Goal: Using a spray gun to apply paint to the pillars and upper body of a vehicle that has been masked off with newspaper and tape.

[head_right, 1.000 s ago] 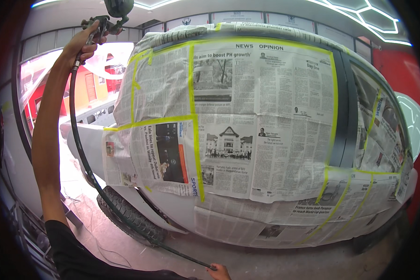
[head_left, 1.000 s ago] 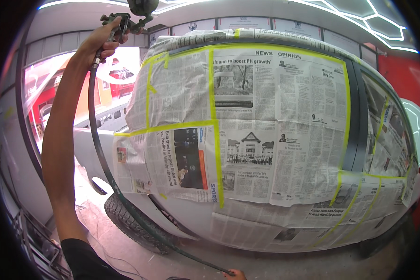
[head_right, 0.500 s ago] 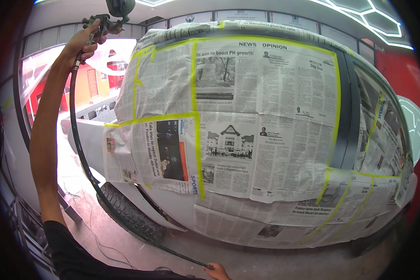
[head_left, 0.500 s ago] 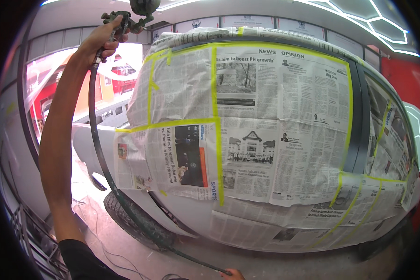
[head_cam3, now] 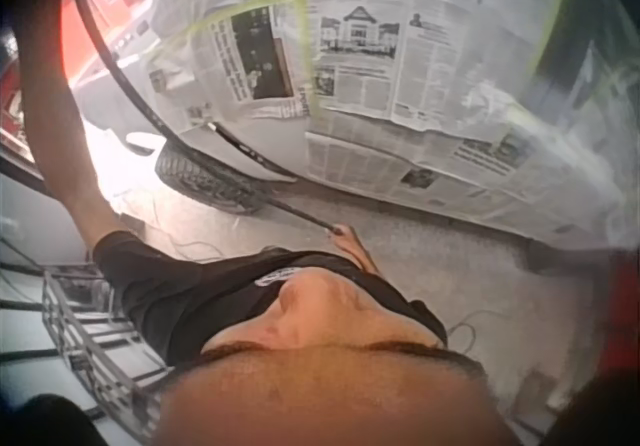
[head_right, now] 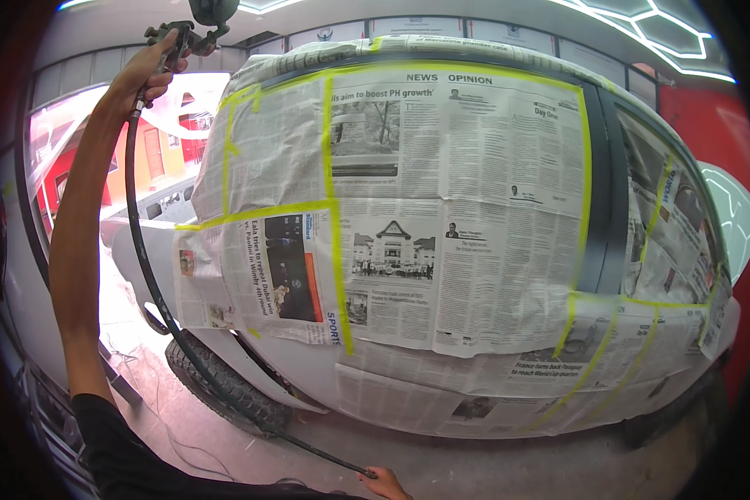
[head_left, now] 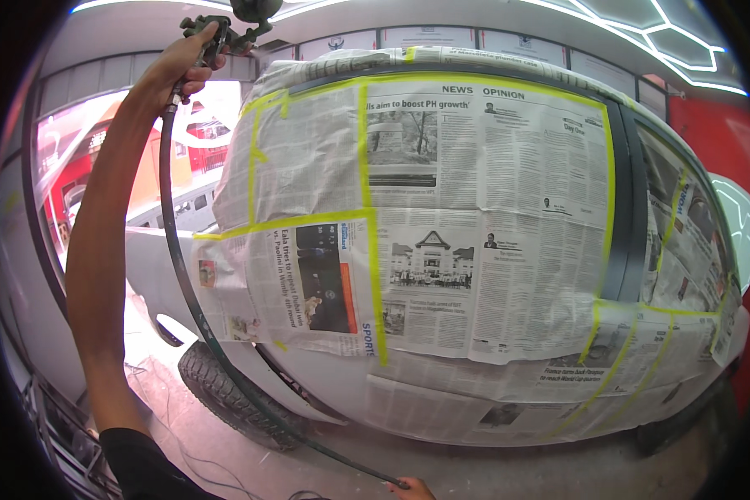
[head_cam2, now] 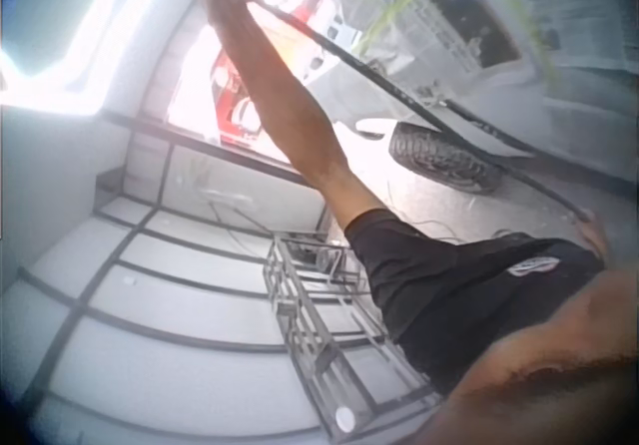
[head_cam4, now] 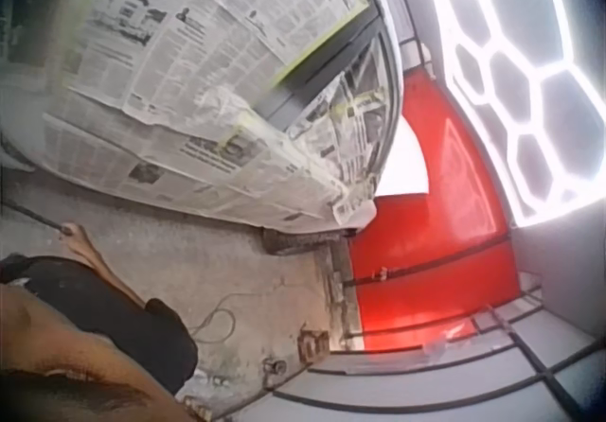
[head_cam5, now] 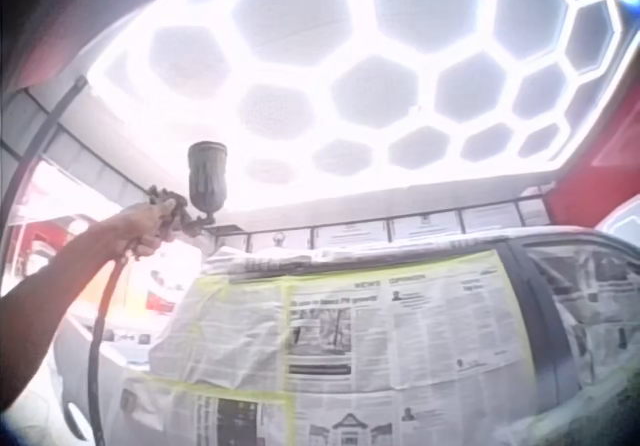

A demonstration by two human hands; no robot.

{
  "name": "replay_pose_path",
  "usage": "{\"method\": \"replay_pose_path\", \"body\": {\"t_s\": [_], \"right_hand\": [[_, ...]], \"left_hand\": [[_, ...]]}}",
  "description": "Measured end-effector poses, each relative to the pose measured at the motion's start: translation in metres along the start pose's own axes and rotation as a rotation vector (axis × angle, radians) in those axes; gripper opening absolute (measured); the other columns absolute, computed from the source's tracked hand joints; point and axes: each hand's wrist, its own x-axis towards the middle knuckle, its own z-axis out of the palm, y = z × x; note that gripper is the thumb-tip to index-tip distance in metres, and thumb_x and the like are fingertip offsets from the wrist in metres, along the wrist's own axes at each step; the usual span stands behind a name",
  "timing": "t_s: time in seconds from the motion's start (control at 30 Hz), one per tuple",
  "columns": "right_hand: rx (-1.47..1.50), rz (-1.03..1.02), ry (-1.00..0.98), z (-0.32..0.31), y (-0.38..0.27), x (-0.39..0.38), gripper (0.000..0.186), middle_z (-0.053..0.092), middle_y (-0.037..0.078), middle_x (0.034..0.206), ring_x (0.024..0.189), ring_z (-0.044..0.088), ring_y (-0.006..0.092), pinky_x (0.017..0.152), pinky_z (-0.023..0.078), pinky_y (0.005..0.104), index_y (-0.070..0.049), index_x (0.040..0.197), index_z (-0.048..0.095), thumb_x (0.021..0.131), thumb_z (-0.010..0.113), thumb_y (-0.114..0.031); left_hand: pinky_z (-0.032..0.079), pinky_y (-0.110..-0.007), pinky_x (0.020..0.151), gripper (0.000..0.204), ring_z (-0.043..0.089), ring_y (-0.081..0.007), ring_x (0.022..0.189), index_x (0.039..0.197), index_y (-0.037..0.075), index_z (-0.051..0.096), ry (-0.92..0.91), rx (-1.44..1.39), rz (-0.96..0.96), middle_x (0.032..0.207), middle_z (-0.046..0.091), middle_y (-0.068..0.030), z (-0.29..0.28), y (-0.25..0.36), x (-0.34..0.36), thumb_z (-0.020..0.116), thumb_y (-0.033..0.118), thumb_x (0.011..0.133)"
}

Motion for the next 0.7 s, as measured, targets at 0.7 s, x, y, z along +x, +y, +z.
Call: {"method": "replay_pose_path", "body": {"t_s": [0.7], "right_hand": [[-0.03, 0.0, -0.044, -0.01, -0.012, -0.007, 0.037, 0.059, 0.007, 0.068, 0.065, 0.055, 0.0185, 0.067, 0.045, 0.0317, -0.007, 0.09, 0.067, 0.085, 0.062, -0.044]], "left_hand": [[0.026, -0.016, 0.023, 0.045, 0.031, 0.0021, 0.032, 0.102, 0.002, 0.05, -0.014, 0.11, 0.004, 0.071, 0.051, 0.0008, 0.009, 0.028, -0.004, 0.046, 0.046, 0.096]]}}
